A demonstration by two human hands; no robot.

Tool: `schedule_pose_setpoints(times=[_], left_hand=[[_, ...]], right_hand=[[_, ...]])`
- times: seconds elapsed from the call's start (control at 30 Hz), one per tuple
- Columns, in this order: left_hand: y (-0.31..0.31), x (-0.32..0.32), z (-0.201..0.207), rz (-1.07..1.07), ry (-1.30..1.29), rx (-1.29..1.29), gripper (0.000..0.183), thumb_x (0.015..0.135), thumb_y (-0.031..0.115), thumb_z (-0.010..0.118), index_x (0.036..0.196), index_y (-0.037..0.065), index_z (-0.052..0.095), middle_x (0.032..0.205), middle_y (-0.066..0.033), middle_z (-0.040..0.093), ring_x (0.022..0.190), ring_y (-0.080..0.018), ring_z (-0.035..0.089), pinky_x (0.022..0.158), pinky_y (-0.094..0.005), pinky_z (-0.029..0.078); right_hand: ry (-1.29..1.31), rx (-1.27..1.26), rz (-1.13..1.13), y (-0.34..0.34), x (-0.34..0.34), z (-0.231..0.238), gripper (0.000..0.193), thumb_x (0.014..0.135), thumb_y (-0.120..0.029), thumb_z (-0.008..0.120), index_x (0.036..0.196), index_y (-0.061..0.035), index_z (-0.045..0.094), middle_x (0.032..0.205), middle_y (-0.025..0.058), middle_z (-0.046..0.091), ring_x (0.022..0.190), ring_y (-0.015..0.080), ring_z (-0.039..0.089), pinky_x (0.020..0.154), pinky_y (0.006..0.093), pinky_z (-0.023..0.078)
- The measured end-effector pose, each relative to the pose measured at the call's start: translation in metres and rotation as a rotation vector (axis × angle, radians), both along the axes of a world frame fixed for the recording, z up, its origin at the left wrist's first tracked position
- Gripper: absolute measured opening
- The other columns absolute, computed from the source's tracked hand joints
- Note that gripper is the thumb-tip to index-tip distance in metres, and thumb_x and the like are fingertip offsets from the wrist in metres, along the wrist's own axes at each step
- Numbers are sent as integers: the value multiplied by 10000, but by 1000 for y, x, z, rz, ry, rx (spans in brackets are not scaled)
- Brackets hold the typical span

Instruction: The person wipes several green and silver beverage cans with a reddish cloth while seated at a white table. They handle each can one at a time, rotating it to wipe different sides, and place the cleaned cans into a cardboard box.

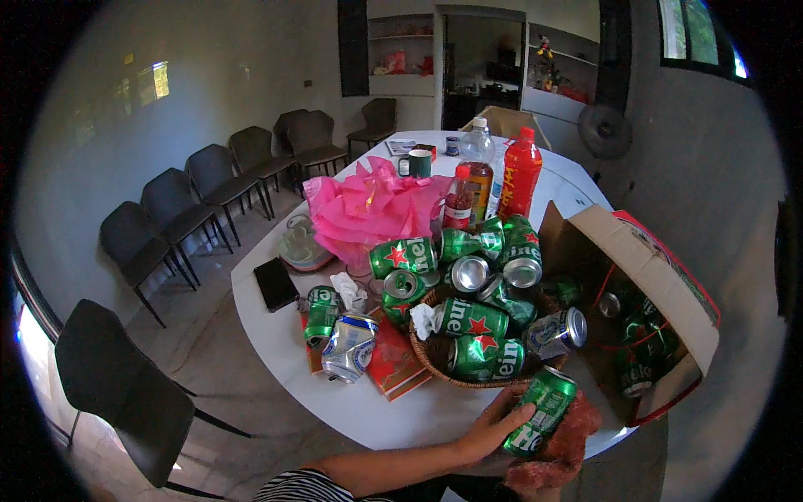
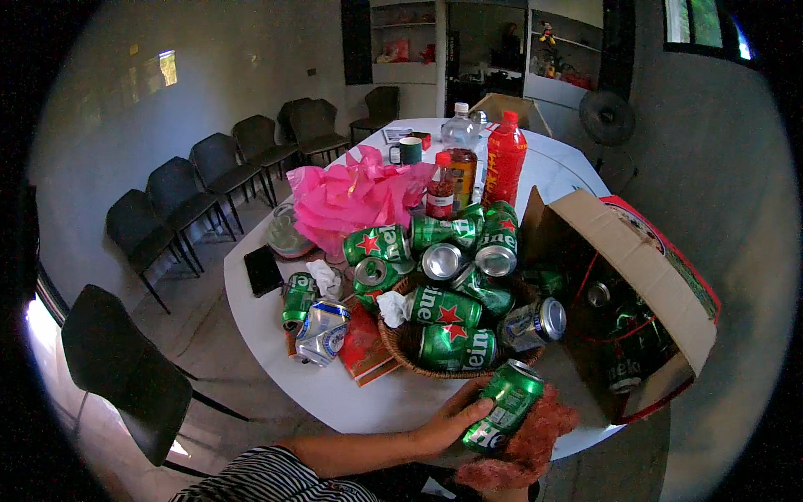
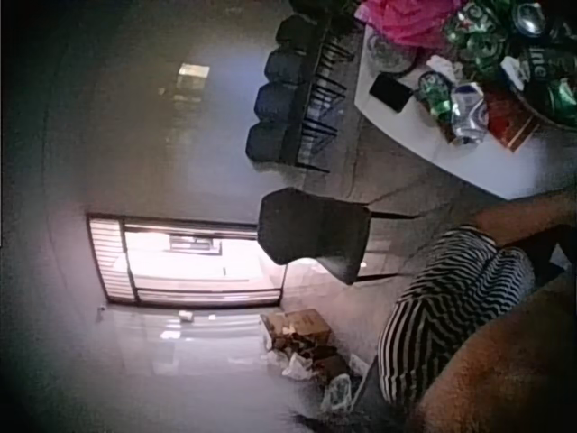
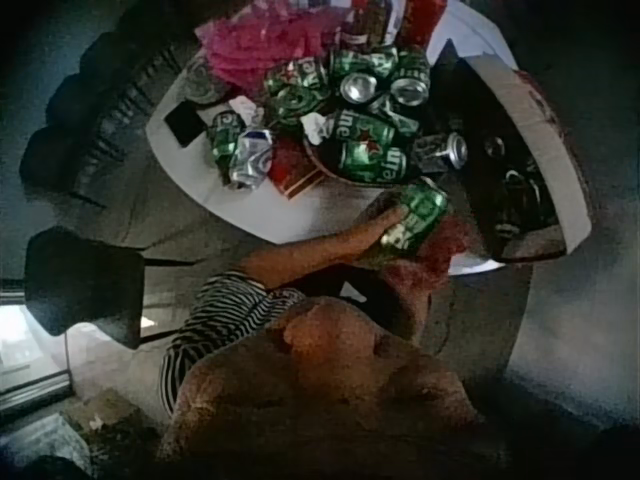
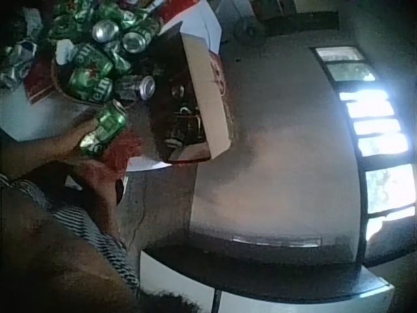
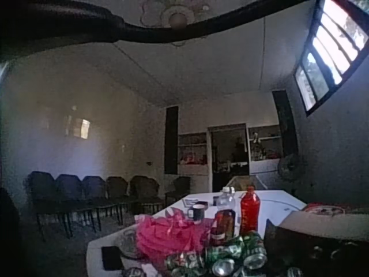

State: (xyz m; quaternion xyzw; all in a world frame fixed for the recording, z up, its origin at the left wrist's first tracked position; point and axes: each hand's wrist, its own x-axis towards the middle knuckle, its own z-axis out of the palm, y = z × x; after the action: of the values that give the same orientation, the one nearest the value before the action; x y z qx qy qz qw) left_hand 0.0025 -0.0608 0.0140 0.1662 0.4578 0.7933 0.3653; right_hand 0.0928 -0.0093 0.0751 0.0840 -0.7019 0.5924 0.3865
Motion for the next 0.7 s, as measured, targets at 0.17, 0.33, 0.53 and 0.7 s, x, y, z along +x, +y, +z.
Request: schedule_pose_setpoints(times=[0.17, 0.33, 0.53, 0.7], left_hand=[[1, 7, -7, -37, 519, 124, 545, 913, 253, 542, 1355, 41, 304, 1279, -114, 409, 1191, -201, 392, 1016, -335, 306], [-2, 6, -8, -268, 483, 22, 574, 918, 322, 527, 1358, 13, 328, 1330, -106, 395, 1229, -198, 368, 1036, -331, 281], [3, 1, -18, -472, 216, 52, 682, 911, 454, 487, 1389, 19, 266, 1362, -78, 358, 1229, -207, 368, 1024, -328, 298], [3, 7, -15, -294, 678, -35, 762, 771, 283, 727, 1342, 13, 300, 1311, -98, 393, 1218, -214, 378, 1018, -327, 311]], right_hand=[[25, -161, -222, 36, -23, -46, 863, 591, -289, 816, 1261, 20, 367, 1156, 161, 493, 1037, 248, 535, 814, 390, 488], [-7, -268, 108, 73, -22, -24, 750, 592, -334, 781, 1160, 39, 464, 1019, 186, 590, 901, 275, 605, 804, 392, 490], [49, -214, 99, 72, -14, -19, 670, 598, -374, 769, 1044, 71, 542, 925, 189, 622, 854, 305, 623, 836, 416, 478], [43, -209, -113, 61, 14, -34, 681, 582, -327, 781, 1070, 76, 530, 976, 192, 601, 876, 298, 618, 841, 412, 479]])
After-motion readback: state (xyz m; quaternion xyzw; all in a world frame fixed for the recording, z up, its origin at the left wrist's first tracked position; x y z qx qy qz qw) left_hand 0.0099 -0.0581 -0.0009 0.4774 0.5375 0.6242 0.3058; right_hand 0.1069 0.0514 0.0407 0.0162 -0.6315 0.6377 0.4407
